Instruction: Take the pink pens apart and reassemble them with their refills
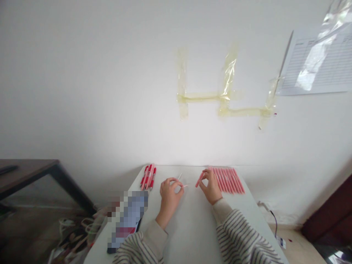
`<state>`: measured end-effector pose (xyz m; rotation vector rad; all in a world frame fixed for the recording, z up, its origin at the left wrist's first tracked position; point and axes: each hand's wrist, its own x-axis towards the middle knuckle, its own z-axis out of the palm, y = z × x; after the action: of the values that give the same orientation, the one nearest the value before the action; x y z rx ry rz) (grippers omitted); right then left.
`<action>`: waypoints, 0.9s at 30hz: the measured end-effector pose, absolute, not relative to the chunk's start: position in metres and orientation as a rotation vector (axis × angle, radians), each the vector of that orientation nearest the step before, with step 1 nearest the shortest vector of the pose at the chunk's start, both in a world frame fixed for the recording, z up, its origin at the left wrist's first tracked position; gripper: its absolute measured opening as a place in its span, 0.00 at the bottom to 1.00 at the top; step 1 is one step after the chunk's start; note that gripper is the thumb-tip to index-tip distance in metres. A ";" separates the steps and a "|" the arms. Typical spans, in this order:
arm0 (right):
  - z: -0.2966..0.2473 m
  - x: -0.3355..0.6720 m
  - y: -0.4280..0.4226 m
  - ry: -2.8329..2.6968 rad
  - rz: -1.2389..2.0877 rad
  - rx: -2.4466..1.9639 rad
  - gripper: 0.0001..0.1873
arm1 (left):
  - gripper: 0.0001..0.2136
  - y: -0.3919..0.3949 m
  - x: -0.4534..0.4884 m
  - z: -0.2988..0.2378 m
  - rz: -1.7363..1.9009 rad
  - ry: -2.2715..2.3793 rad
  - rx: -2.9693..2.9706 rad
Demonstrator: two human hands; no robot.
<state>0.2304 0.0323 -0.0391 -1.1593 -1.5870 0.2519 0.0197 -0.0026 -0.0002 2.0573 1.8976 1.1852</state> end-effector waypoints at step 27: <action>-0.033 0.230 0.024 -1.968 0.032 -1.372 0.12 | 0.05 0.000 0.018 -0.003 1.157 1.902 2.068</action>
<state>0.2303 0.0243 -0.0326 -1.3720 -1.9676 0.0316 0.0182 -0.0003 -0.0026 2.0680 1.9023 1.1567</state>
